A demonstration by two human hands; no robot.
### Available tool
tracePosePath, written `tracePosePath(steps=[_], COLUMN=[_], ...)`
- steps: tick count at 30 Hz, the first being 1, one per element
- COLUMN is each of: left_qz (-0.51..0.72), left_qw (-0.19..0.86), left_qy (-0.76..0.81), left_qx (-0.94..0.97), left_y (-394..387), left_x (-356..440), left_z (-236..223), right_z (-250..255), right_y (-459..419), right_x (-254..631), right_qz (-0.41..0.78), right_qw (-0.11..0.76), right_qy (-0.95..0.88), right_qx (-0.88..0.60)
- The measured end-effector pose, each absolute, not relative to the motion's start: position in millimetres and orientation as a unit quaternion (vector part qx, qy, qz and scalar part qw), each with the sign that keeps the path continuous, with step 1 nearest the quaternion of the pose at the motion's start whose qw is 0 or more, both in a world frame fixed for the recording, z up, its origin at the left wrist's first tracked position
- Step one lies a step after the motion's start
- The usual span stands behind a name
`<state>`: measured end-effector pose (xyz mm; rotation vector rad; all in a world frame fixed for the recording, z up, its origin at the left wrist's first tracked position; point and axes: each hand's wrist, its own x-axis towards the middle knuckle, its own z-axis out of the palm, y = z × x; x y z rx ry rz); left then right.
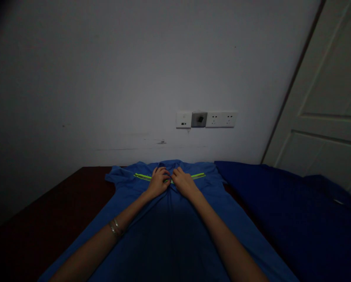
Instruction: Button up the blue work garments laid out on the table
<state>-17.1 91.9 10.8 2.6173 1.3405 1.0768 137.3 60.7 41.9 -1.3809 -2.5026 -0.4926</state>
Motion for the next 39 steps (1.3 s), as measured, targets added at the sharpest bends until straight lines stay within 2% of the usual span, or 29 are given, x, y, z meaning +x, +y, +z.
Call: tracePosePath(steps=[6, 18, 23, 32, 39], left_qz=[0.345, 0.363, 0.385, 0.424, 0.364], left_qw=[0.002, 0.024, 0.037, 0.067, -0.026], left_qy=[0.410, 0.438, 0.452, 0.479, 0.453], left_qx=[0.844, 0.823, 0.804, 0.766, 0.813], left_y=[90.8, 94.2, 98.3, 101.0, 91.9], left_x=[-17.6, -19.2, -18.5, -12.6, -14.3], left_z=[11.1, 8.8, 6.0, 4.8, 14.4], right_z=[38.8, 29.2, 25.6, 20.1, 16.0], right_y=[62.6, 66.6, 66.5, 66.8, 71.8], right_x=[136.4, 139.6, 135.9, 131.5, 135.9], right_qz=[-0.179, -0.118, -0.140, -0.215, -0.237], right_qw=[0.122, 0.204, 0.223, 0.206, 0.214], right_qy=[-0.848, -0.831, -0.820, -0.811, -0.815], right_qx=[-0.484, -0.503, -0.508, -0.504, -0.483])
